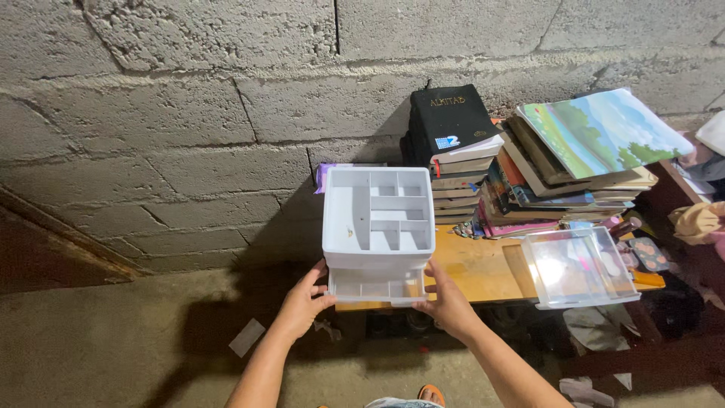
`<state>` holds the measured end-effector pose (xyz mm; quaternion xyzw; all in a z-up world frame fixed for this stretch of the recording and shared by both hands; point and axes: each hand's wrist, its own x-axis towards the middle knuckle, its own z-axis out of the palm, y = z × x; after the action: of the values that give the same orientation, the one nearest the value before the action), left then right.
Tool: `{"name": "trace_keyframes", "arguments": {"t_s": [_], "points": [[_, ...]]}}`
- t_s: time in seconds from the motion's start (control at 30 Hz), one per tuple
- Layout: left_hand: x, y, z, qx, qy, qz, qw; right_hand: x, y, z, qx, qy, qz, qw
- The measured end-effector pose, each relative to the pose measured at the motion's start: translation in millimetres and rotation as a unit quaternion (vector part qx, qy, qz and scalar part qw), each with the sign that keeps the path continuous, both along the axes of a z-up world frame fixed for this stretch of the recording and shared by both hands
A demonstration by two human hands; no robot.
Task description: The person assembles a white plastic storage container by snapping together its frame and base, then places it on a wooden table. They open the drawer and begin placing small items such as hair clips, a card, a pen, and makeup items into the drawer compartments.
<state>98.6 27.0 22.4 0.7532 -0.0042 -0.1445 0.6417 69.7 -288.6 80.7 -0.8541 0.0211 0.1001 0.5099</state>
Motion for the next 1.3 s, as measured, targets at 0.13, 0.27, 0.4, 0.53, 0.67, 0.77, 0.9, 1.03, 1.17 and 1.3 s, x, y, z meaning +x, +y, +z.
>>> {"name": "trace_keyframes", "arguments": {"t_s": [0.13, 0.27, 0.4, 0.53, 0.67, 0.77, 0.9, 1.03, 1.17, 1.3], "points": [[4.9, -7.4, 3.2, 0.059, -0.030, 0.012, 0.998, 13.6, -4.1, -11.2, -0.012, -0.023, -0.005, 1.000], [11.2, -12.9, 6.1, 0.050, 0.005, 0.006, 0.999, 23.8, -8.6, -23.9, -0.010, -0.022, -0.040, 0.999], [23.1, -17.2, 4.9, 0.132, -0.065, 0.035, 0.989, 32.6, -12.1, -34.6, -0.022, -0.039, -0.065, 0.997], [33.8, -21.9, 2.9, 0.134, -0.084, 0.056, 0.986, 38.4, -13.7, -37.6, -0.014, -0.037, -0.069, 0.997], [39.7, -26.7, 2.1, 0.102, -0.085, 0.096, 0.987, 42.7, -11.9, -34.7, -0.028, -0.034, -0.089, 0.995], [39.0, -30.6, -3.1, 0.133, -0.103, 0.131, 0.977, 46.0, -10.2, -35.9, -0.038, -0.049, -0.102, 0.993], [44.4, -29.9, -15.0, 0.141, -0.093, 0.139, 0.976, 50.9, -10.6, -44.8, -0.036, -0.053, -0.098, 0.993], [49.1, -22.6, -25.5, 0.083, -0.119, 0.132, 0.981, 44.7, -13.9, -65.5, -0.013, -0.079, -0.088, 0.993], [42.0, -32.4, -25.2, 0.123, -0.113, 0.133, 0.977, 17.3, -33.9, -98.2, 0.002, -0.077, -0.120, 0.990], [27.2, -35.6, -18.7, 0.235, -0.158, 0.125, 0.951, -21.4, -65.5, -135.7, 0.192, 0.037, -0.277, 0.941]]}}
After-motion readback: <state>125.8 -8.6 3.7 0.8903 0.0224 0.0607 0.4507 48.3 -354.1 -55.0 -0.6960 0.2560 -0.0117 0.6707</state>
